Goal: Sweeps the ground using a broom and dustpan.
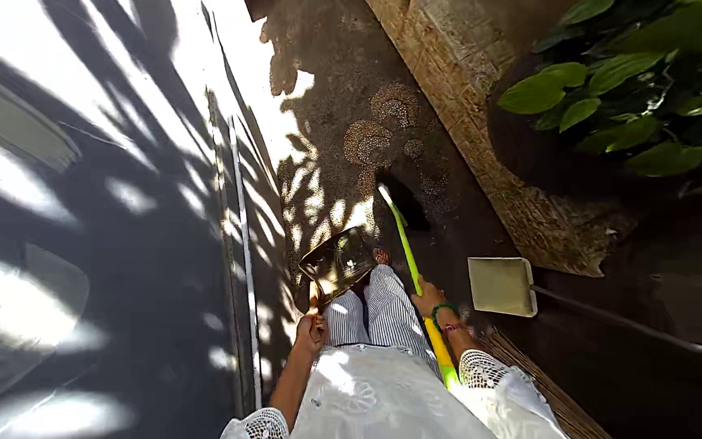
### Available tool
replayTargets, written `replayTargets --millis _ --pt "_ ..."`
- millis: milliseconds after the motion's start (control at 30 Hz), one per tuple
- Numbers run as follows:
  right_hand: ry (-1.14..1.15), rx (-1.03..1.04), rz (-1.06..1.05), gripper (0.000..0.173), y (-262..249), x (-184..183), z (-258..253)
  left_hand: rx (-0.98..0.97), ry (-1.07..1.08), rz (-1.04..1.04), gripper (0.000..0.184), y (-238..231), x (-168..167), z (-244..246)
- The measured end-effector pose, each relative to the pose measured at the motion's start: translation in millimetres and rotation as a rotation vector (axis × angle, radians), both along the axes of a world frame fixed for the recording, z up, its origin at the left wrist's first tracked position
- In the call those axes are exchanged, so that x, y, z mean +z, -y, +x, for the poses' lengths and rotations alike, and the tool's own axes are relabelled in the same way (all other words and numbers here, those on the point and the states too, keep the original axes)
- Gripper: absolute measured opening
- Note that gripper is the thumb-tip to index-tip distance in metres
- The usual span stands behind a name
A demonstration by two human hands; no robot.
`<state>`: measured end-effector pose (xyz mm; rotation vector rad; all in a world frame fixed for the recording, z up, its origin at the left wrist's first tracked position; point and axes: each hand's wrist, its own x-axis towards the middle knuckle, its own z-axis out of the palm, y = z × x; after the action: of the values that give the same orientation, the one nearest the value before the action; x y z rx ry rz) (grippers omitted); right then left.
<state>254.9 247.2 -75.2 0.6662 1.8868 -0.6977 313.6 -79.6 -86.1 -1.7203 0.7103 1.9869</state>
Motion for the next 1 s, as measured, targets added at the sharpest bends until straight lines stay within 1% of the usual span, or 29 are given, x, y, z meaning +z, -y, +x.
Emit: replayTargets --millis 67,100,167,233,267,300,367,400,433,500,533,567,633,700,733,800,833,867,933,1000 --pt "0.038 0.128 -0.090 0.073 1.1 5.5 -8.6 0.118 -0.005 0.009 0.021 -0.5 0.4 21.9" --pt "0.038 0.148 -0.140 0.073 -7.5 13.2 -13.7 0.200 0.008 0.008 0.020 -1.7 -1.5 32.3" --pt "0.037 0.052 -0.282 0.072 -35.0 39.4 -26.5 0.376 0.053 0.008 0.017 -7.9 -1.9 55.2" --pt "0.040 -0.045 -0.378 0.072 -52.7 71.4 -55.1 0.534 0.053 0.002 0.017 -13.0 0.5 77.8" --pt "0.028 -0.097 -0.423 0.069 -54.6 85.5 -72.0 0.589 0.032 -0.015 0.020 -16.0 4.5 90.8" --pt "0.017 -0.150 -0.478 0.063 -53.2 94.9 -89.9 0.631 0.000 -0.030 0.024 -19.8 11.8 104.9" --pt "0.002 -0.194 -0.579 0.055 -48.4 93.9 -129.3 0.731 -0.032 -0.044 0.030 -29.0 21.8 133.3" --pt "-0.024 -0.133 -0.558 0.053 -44.7 85.7 -151.0 0.800 -0.042 -0.043 0.029 -34.5 25.6 145.7" --pt "-0.080 0.001 -0.468 0.054 -39.8 75.0 -173.3 0.875 -0.061 -0.029 0.027 -40.3 27.0 158.7" --pt "-0.221 0.336 -0.206 0.055 -21.5 47.0 -211.9 1.028 -0.100 0.036 0.025 -49.5 29.7 187.1" --pt "-0.282 0.451 -0.126 0.054 -7.1 30.8 -228.0 1.108 -0.112 0.066 0.025 -52.8 31.8 201.3" --pt "-0.322 0.517 -0.083 0.053 12.3 18.1 -239.6 1.181 -0.112 0.087 0.024 -56.0 33.6 215.9" --pt "-0.321 0.523 -0.022 0.051 62.6 2.6 -247.2 1.297 -0.085 0.115 0.024 -63.0 35.7 245.9" --pt "-0.295 0.531 -0.003 0.050 105.2 -23.5 -236.2 1.373 -0.062 0.091 0.024 -71.6 36.9 273.1" --pt "-0.279 0.587 0.000 0.049 121.8 -37.9 -222.6 1.398 -0.044 0.066 0.024 -75.6 37.5 285.8" --pt "-0.216 0.790 0.018 0.047 142.9 -63.6 -177.9 1.447 -0.007 0.036 0.025 -80.3 35.9 313.8" --pt "-0.167 0.898 0.034 0.048 148.1 -69.9 -147.4 1.482 -0.004 0.034 0.025 -81.5 35.0 328.9" --pt "-0.115 0.982 0.048 0.049 151.0 -66.9 -111.7 1.522 0.001 0.039 0.025 -82.5 34.4 344.8" --pt "-0.045 1.097 0.064 0.052 147.2 -48.1 -43.7 1.583 0.013 0.047 0.026 -82.3 31.6 374.8" --pt "0.005 1.175 0.046 0.051 132.8 -27.4 -1.5 1.621 0.046 0.021 0.024 -78.9 24.8 398.6"
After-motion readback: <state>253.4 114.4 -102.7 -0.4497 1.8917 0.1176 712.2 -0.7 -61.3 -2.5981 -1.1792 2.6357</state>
